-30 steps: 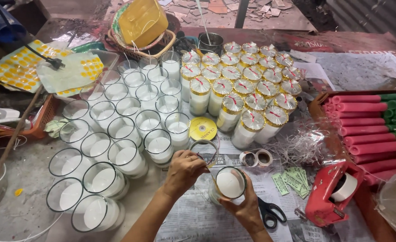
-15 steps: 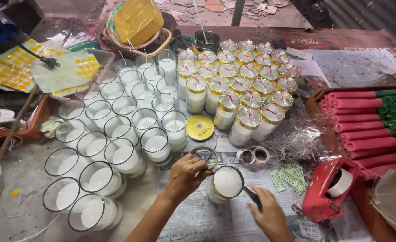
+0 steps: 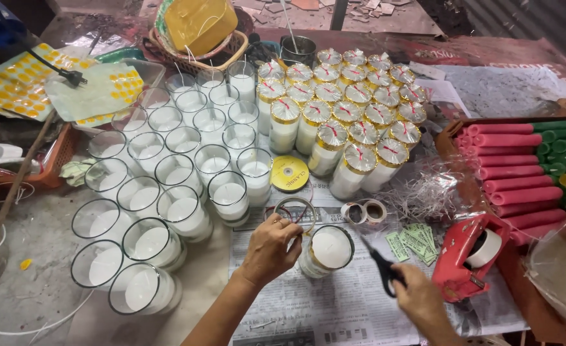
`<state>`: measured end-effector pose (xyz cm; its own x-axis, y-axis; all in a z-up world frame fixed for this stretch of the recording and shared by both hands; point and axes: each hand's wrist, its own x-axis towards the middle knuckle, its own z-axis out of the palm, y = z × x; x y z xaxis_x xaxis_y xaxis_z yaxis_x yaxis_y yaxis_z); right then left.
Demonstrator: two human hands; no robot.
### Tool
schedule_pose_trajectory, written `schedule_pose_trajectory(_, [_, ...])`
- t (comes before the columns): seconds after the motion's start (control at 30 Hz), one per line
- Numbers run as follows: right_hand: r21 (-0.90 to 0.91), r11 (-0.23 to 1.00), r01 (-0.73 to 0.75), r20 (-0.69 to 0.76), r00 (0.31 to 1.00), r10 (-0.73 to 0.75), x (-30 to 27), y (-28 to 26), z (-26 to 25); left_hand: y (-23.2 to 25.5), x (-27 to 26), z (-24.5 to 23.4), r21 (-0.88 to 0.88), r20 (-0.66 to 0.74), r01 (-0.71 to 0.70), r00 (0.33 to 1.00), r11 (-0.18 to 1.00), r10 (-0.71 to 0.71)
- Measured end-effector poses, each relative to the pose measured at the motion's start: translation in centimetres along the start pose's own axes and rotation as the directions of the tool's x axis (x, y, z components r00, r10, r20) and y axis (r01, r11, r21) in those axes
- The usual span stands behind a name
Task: Wrapping the tops of glass candles with plastic film, trimming the excess with scissors, and applying decorative seals.
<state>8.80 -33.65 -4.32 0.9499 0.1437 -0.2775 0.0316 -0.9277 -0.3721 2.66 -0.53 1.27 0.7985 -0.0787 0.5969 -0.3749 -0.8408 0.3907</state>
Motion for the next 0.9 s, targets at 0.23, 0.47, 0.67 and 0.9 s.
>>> schedule_pose_trajectory(0.23, [-0.241, 0.868, 0.434, 0.095, 0.901, -0.424, 0.9, -8.4, -16.3, -1.8, -0.7, 1.1, -0.031, 0.012, -0.064, 0.998, 0.997, 0.065])
schedule_pose_trajectory(0.47, [-0.671, 0.526, 0.522, 0.46, 0.85, -0.257, -0.4, -23.3, -20.7, -2.7, -1.0, 2.3, 0.006, -0.023, -0.017, 1.0, 1.0, 0.017])
schedule_pose_trajectory(0.67, [-0.751, 0.389, 0.534, 0.438, 0.843, -0.313, 2.4, -26.3, -15.3, -3.9, -1.7, 4.1, 0.08, -0.047, -0.019, 0.999, 0.997, 0.023])
schedule_pose_trajectory(0.9, [-0.753, 0.322, 0.574, 0.512, 0.818, -0.262, -0.9, -30.7, -17.3, -4.3, -1.8, 5.3, 0.114, -0.052, -0.028, 0.998, 0.993, 0.035])
